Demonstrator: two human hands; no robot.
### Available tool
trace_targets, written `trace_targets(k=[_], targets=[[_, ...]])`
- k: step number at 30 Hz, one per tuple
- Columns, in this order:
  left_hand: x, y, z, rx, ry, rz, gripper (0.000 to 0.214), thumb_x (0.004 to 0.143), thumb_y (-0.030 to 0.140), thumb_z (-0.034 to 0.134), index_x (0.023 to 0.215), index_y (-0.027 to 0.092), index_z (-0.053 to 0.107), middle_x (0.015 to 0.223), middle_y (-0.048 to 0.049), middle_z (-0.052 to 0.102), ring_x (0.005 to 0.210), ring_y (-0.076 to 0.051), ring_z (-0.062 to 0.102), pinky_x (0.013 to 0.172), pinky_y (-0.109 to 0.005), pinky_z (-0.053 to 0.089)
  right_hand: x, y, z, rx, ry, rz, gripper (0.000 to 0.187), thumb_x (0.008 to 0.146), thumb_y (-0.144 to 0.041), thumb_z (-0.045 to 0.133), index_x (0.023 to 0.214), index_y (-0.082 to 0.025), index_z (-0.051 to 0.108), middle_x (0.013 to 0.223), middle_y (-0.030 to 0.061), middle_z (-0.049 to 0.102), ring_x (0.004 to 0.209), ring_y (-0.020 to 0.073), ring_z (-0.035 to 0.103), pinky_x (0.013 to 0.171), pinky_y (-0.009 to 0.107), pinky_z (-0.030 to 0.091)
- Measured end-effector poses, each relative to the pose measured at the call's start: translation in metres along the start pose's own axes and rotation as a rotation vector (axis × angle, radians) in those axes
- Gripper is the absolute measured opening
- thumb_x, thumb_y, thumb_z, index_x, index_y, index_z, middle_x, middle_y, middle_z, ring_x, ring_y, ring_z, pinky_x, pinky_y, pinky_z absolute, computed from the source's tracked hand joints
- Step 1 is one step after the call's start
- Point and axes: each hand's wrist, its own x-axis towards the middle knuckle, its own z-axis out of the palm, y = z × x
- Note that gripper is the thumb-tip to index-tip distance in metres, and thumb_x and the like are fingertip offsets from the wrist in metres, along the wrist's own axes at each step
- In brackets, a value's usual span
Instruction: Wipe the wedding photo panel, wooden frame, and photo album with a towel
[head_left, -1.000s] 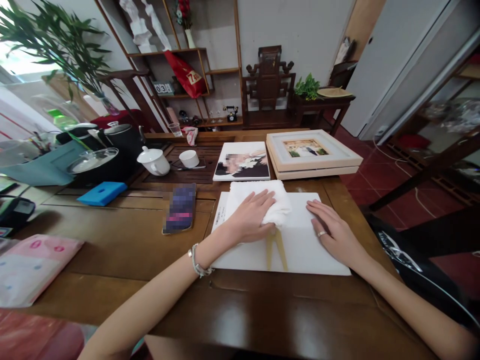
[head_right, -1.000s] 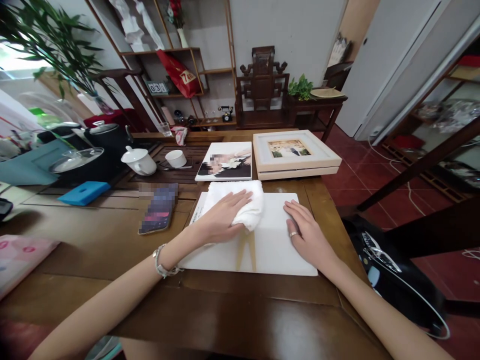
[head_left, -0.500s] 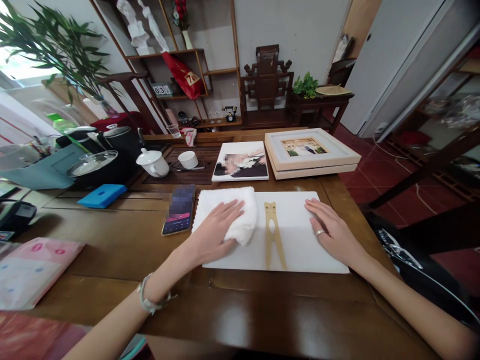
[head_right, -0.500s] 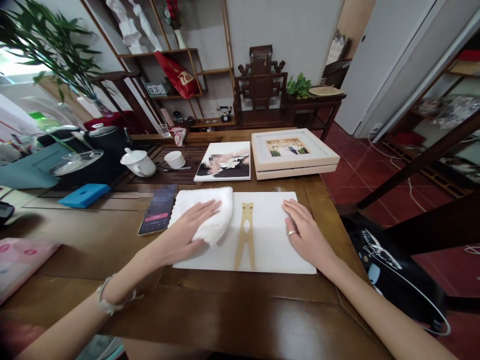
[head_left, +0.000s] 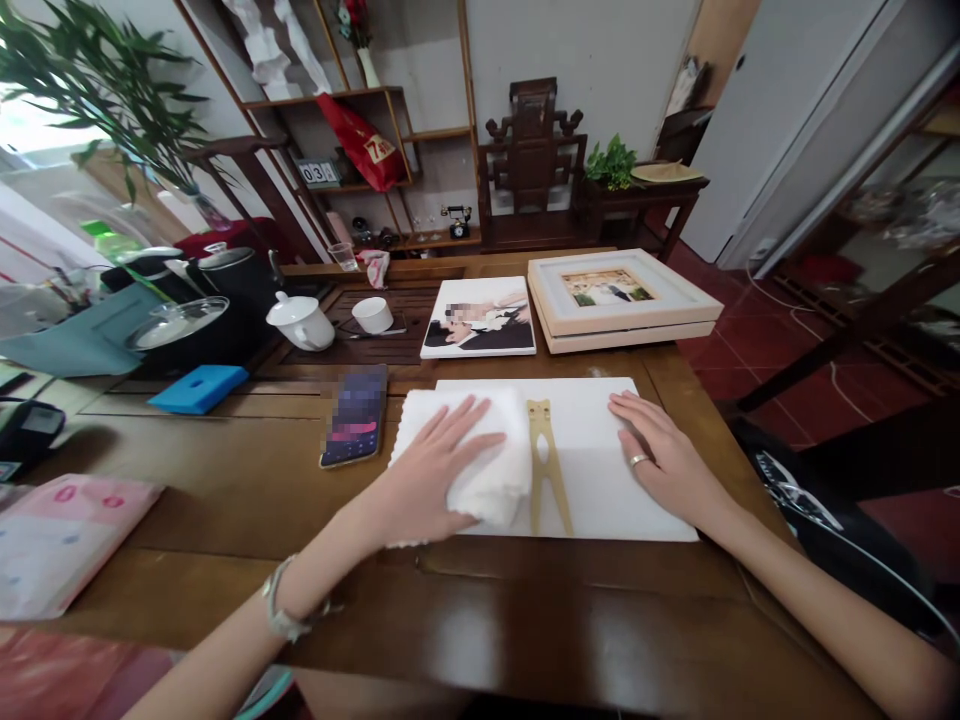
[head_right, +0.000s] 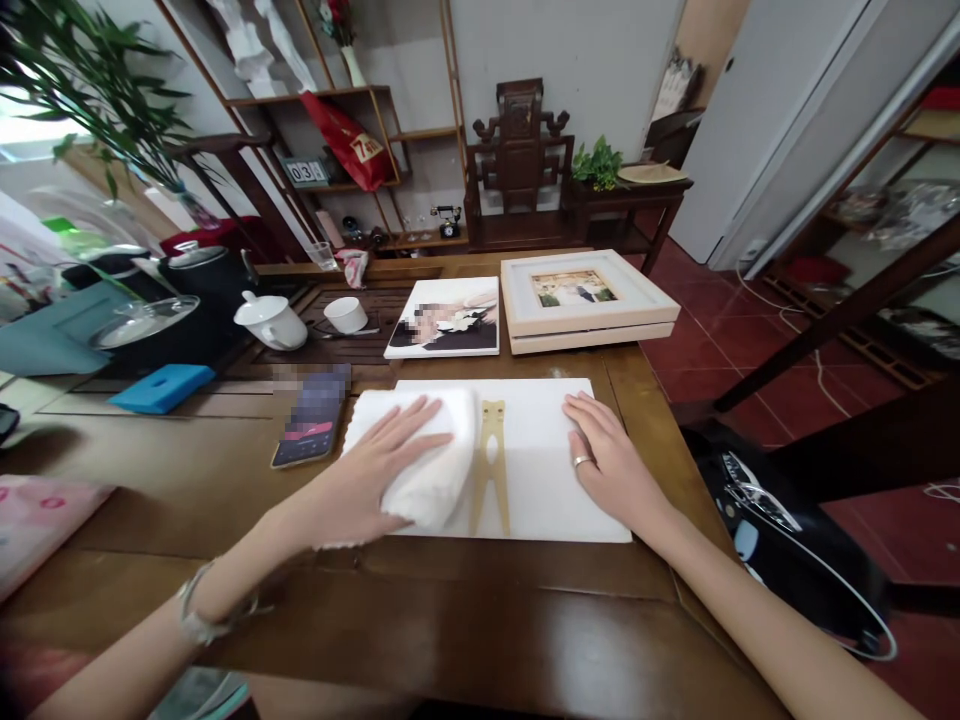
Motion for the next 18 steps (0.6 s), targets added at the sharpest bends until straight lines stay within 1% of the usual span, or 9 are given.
trace_targets(k=[3, 5, 6, 8, 10, 12, 15, 17, 18], targets=[[0.023, -0.022, 0.000, 0.051, 0.018, -0.014, 0.080, 0.077, 0.034, 0.068, 0.148, 0.021, 0.035, 0.164, -0.0119, 0.003, 0.149, -0.036, 0.001, 0.120, -0.054, 0.010, 0.000, 0.000, -0.001, 0.010, 0.000, 0.007, 0.037, 0.095, -0.028, 0.041, 0.126, -0.017, 0.058, 0.135, 0.0149, 0.058, 0.134, 0.0274, 0.047, 0.113, 0.054, 0.039], [0.029, -0.027, 0.000, 0.069, 0.032, -0.005, 0.077, 0.081, 0.032, 0.062, 0.151, 0.022, 0.031, 0.164, -0.0110, 0.003, 0.149, -0.036, 0.001, 0.120, -0.055, 0.010, 0.000, -0.001, -0.001, 0.016, -0.003, 0.012, 0.038, 0.095, -0.028, 0.041, 0.126, -0.016, 0.058, 0.135, 0.0150, 0.058, 0.135, 0.0275, 0.046, 0.113, 0.054, 0.039], [0.029, -0.026, 0.000, 0.074, 0.038, 0.003, 0.076, 0.082, 0.029, 0.058, 0.152, 0.022, 0.029, 0.164, -0.0102, 0.003, 0.149, -0.036, 0.001, 0.119, -0.056, 0.009, 0.000, -0.001, -0.001, 0.019, -0.006, 0.014, 0.038, 0.095, -0.029, 0.041, 0.127, -0.016, 0.058, 0.136, 0.0149, 0.058, 0.135, 0.0275, 0.046, 0.113, 0.054, 0.039], [0.021, -0.017, 0.000, 0.074, 0.035, 0.020, 0.079, 0.079, 0.024, 0.055, 0.153, 0.023, 0.025, 0.164, -0.0087, 0.001, 0.149, -0.035, -0.002, 0.119, -0.058, 0.008, 0.000, -0.002, -0.002, 0.022, -0.011, 0.018, 0.038, 0.095, -0.029, 0.041, 0.127, -0.017, 0.058, 0.137, 0.0144, 0.057, 0.136, 0.0275, 0.045, 0.113, 0.054, 0.038], [0.007, 0.000, 0.001, 0.062, 0.004, 0.031, 0.088, 0.073, 0.021, 0.057, 0.154, 0.024, 0.022, 0.164, -0.0079, -0.005, 0.149, -0.036, -0.005, 0.119, -0.059, 0.006, 0.000, -0.002, -0.002, 0.025, -0.007, 0.021, 0.038, 0.095, -0.029, 0.041, 0.127, -0.019, 0.058, 0.136, 0.0139, 0.058, 0.135, 0.0277, 0.046, 0.113, 0.054, 0.039], [-0.011, 0.020, 0.005, 0.039, -0.050, 0.040, 0.098, 0.067, 0.021, 0.060, 0.155, 0.026, 0.017, 0.163, -0.0073, -0.010, 0.148, -0.038, -0.008, 0.118, -0.061, 0.004, 0.000, -0.003, -0.001, 0.028, 0.001, 0.023, 0.038, 0.095, -0.030, 0.040, 0.128, -0.020, 0.058, 0.136, 0.0130, 0.058, 0.135, 0.0279, 0.046, 0.113, 0.055, 0.039], [-0.036, 0.046, 0.012, 0.001, -0.100, 0.045, 0.107, 0.064, 0.026, 0.065, 0.156, 0.028, 0.010, 0.163, -0.0073, -0.012, 0.147, -0.042, -0.009, 0.117, -0.064, 0.000, 0.000, -0.004, -0.001, 0.033, 0.007, 0.024, 0.038, 0.096, -0.030, 0.040, 0.129, -0.022, 0.058, 0.135, 0.0120, 0.058, 0.134, 0.0282, 0.046, 0.112, 0.055, 0.039], [-0.046, 0.054, 0.015, -0.014, -0.096, 0.053, 0.110, 0.063, 0.028, 0.067, 0.156, 0.028, 0.008, 0.163, -0.0081, -0.012, 0.146, -0.044, -0.009, 0.116, -0.065, -0.002, 0.000, -0.004, -0.001, 0.035, 0.005, 0.027, 0.038, 0.096, -0.031, 0.040, 0.128, -0.021, 0.058, 0.136, 0.0120, 0.058, 0.135, 0.0284, 0.046, 0.112, 0.055, 0.038], [-0.048, 0.054, 0.015, -0.016, -0.094, 0.061, 0.109, 0.064, 0.028, 0.067, 0.156, 0.028, 0.008, 0.163, -0.0083, -0.012, 0.146, -0.044, -0.008, 0.116, -0.065, -0.001, 0.000, -0.004, -0.001, 0.037, 0.005, 0.030, 0.038, 0.096, -0.031, 0.040, 0.128, -0.021, 0.058, 0.136, 0.0121, 0.058, 0.135, 0.0284, 0.046, 0.113, 0.055, 0.038]])
